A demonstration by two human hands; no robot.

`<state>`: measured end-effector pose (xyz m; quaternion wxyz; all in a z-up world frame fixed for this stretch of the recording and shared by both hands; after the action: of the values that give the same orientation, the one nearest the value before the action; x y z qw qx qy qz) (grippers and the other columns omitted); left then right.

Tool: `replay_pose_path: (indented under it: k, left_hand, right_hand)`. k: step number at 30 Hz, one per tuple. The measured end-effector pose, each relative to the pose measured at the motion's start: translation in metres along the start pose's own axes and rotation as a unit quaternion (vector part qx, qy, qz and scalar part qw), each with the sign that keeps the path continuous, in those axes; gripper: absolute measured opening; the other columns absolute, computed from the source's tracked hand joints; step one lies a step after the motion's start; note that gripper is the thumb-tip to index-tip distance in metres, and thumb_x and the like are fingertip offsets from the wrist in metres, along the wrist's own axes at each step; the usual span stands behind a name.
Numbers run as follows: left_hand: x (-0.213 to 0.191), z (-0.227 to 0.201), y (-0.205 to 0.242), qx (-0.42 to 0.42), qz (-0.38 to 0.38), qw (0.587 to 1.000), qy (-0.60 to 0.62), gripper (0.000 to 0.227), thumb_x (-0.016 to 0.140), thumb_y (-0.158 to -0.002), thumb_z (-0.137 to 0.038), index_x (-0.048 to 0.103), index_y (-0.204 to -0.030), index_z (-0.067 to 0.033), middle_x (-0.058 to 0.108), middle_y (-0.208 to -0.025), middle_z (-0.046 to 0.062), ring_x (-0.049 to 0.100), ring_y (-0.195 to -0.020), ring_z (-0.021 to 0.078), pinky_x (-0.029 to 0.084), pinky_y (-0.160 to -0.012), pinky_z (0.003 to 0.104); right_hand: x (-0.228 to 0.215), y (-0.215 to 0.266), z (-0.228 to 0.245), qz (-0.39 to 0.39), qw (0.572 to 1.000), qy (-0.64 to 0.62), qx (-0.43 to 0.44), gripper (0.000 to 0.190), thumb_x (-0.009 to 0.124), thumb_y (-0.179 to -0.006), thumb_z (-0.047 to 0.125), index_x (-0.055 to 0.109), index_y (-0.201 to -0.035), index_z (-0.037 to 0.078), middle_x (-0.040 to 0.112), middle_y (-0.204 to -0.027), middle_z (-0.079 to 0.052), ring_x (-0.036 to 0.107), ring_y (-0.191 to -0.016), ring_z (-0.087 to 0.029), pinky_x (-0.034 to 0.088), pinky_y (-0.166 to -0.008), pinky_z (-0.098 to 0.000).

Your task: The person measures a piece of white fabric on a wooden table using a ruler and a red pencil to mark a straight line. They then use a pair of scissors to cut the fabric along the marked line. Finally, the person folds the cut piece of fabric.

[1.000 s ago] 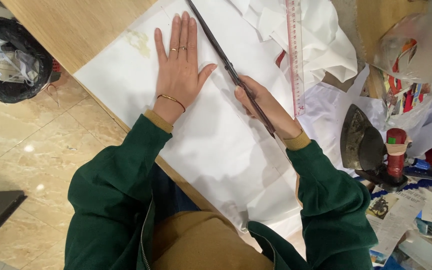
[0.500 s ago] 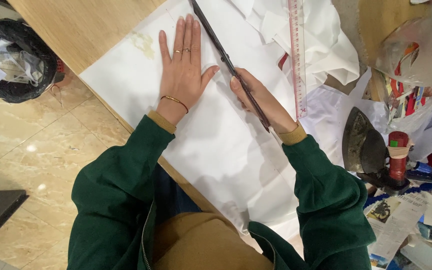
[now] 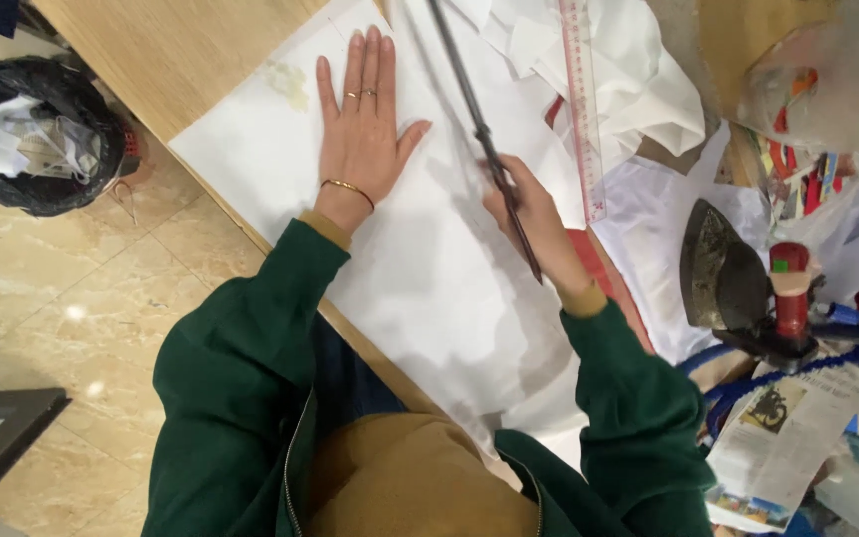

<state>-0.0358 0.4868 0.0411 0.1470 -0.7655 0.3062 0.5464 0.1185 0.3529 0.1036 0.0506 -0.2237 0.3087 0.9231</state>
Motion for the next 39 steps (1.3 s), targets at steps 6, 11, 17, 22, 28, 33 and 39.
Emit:
replay_pose_path:
  k: [6, 11, 17, 22, 28, 33, 39]
  left_hand:
    - [0.008, -0.003, 0.000, 0.010, -0.004, 1.000, -0.002, 0.084, 0.048, -0.118, -0.055, 0.011, -0.164, 0.0038, 0.012, -0.171, 0.023, 0.007, -0.157, 0.0381, 0.006, -0.124, 0.068]
    - [-0.005, -0.038, 0.036, -0.024, 0.046, 0.999, 0.008, 0.089, 0.021, -0.111, -0.068, 0.008, -0.169, -0.0018, 0.001, -0.171, 0.017, -0.005, -0.154, 0.0395, -0.001, -0.124, 0.073]
    - [0.074, -0.155, 0.166, 0.105, -0.002, 0.994, -0.011, 0.087, 0.048, -0.103, -0.053, 0.028, -0.167, 0.0026, 0.009, -0.172, 0.023, 0.000, -0.156, 0.0454, 0.000, -0.117, 0.081]
    - [0.139, -0.246, 0.282, 0.186, -0.063, 0.980, -0.021, 0.092, 0.064, -0.094, -0.059, 0.031, -0.163, -0.0083, 0.019, -0.173, 0.012, 0.017, -0.157, 0.0394, 0.016, -0.119, 0.076]
    - [0.152, -0.247, 0.307, 0.185, -0.051, 0.981, 0.031, 0.086, 0.053, -0.100, -0.064, 0.033, -0.163, -0.0087, 0.026, -0.170, 0.017, 0.020, -0.156, 0.0398, 0.009, -0.119, 0.074]
    - [0.157, -0.235, 0.320, 0.182, -0.023, 0.982, 0.047, 0.088, 0.034, -0.101, -0.073, 0.032, -0.164, -0.0111, 0.021, -0.173, 0.013, 0.013, -0.158, 0.0352, -0.002, -0.119, 0.072]
    - [0.176, -0.268, 0.341, 0.186, -0.059, 0.980, 0.051, 0.074, 0.049, -0.102, -0.059, 0.044, -0.156, -0.0084, 0.024, -0.169, 0.019, 0.013, -0.157, 0.0397, 0.005, -0.119, 0.071]
  right_hand:
    - [-0.024, 0.122, -0.104, -0.151, 0.987, 0.036, -0.047, 0.054, 0.069, -0.089, 0.019, 0.057, -0.141, 0.011, 0.053, -0.088, 0.001, 0.046, -0.071, -0.010, 0.041, -0.072, -0.0266]
    - [-0.026, 0.225, -0.198, -0.216, 0.976, 0.019, -0.031, 0.071, 0.061, -0.088, 0.065, 0.059, -0.136, 0.012, 0.051, -0.083, 0.003, 0.044, -0.068, -0.009, 0.037, -0.067, -0.0268]
    - [-0.025, 0.319, -0.302, -0.336, 0.935, 0.116, 0.007, 0.056, 0.056, -0.099, 0.051, 0.062, -0.130, 0.004, 0.057, -0.104, -0.010, 0.053, -0.098, -0.026, 0.041, -0.090, -0.0388]
    - [-0.016, 0.367, -0.370, -0.333, 0.940, 0.036, -0.064, 0.036, 0.067, -0.097, 0.031, 0.065, -0.122, 0.006, 0.057, -0.126, -0.019, 0.052, -0.123, -0.041, 0.036, -0.110, -0.0508]
    - [0.002, 0.397, -0.386, -0.291, 0.951, 0.022, -0.103, 0.042, 0.076, -0.089, 0.032, 0.065, -0.121, 0.007, 0.058, -0.133, -0.018, 0.052, -0.127, -0.040, 0.036, -0.111, -0.0512]
    - [0.025, 0.438, -0.398, -0.229, 0.968, -0.038, -0.095, 0.036, 0.069, -0.095, 0.030, 0.066, -0.119, 0.003, 0.059, -0.129, -0.020, 0.057, -0.115, -0.038, 0.045, -0.099, -0.0459]
    - [-0.001, 0.472, -0.432, -0.173, 0.982, -0.018, -0.070, 0.050, 0.072, -0.091, 0.041, 0.065, -0.127, 0.006, 0.058, -0.132, -0.019, 0.058, -0.122, -0.040, 0.046, -0.099, -0.0468]
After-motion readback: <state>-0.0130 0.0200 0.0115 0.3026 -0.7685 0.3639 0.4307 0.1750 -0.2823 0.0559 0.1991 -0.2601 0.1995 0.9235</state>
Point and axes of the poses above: each hand's wrist, its own y-axis away from the middle knuckle, its own x-axis out of the palm, z = x × y, the point moved 5 cm from there along -y, towards the middle knuckle
